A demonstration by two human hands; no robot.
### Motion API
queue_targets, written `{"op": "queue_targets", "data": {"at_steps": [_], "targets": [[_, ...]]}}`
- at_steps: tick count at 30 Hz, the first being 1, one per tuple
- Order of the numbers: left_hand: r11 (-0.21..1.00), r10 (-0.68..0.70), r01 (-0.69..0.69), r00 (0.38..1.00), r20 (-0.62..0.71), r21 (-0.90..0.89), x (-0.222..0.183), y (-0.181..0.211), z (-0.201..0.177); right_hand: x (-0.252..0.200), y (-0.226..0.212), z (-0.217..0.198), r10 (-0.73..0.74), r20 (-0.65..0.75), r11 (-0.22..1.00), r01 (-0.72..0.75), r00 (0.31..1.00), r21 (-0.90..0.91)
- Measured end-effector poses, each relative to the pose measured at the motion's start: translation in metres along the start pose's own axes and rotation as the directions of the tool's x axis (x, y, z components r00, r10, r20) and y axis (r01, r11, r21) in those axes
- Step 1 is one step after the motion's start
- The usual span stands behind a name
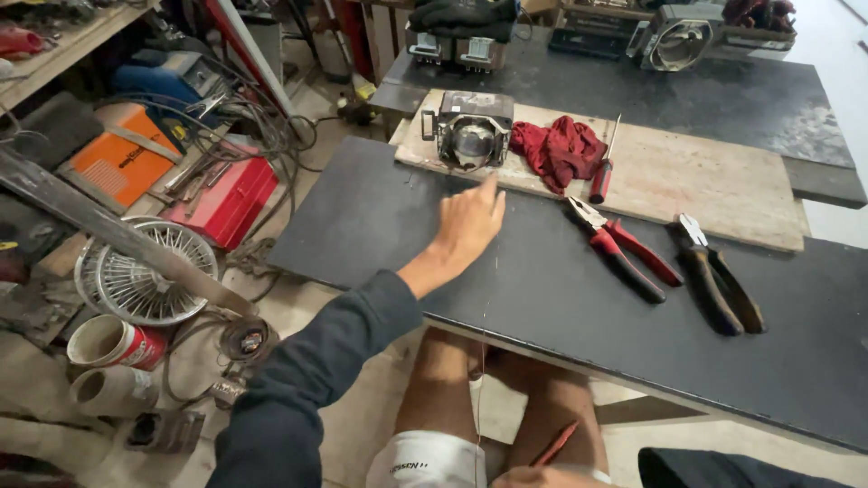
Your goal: Repairing a copper-wound electrical component using pliers and hands
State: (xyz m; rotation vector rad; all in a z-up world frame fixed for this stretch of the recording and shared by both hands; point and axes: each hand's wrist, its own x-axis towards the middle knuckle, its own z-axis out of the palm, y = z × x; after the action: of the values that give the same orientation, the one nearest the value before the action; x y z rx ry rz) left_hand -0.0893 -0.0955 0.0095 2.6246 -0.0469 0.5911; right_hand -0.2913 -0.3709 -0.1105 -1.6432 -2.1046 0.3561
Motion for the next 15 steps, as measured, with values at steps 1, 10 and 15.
{"op": "queue_targets", "data": {"at_steps": [1, 10, 15], "targets": [[1.000, -0.001, 0.001, 1.000, -0.001, -0.001, 0.005, -0.013, 0.025, 0.004, -0.002, -0.047, 0.001, 0.005, 1.000, -0.001, 1.000, 0.017], [0.833, 0.202, 0.015, 0.923, -0.329, 0.554, 0.058, -0.087, 0.072, 0.085, -0.068, -0.205, 0.149, -0.094, 0.988, -0.152, 0.984, -0.022], [0.942, 0.179, -0.046, 0.908, -0.379, 0.333, 0.053, -0.080, 0.037, 0.087, -0.064, -0.228, 0.165, -0.107, 0.986, -0.162, 0.980, 0.036]]}}
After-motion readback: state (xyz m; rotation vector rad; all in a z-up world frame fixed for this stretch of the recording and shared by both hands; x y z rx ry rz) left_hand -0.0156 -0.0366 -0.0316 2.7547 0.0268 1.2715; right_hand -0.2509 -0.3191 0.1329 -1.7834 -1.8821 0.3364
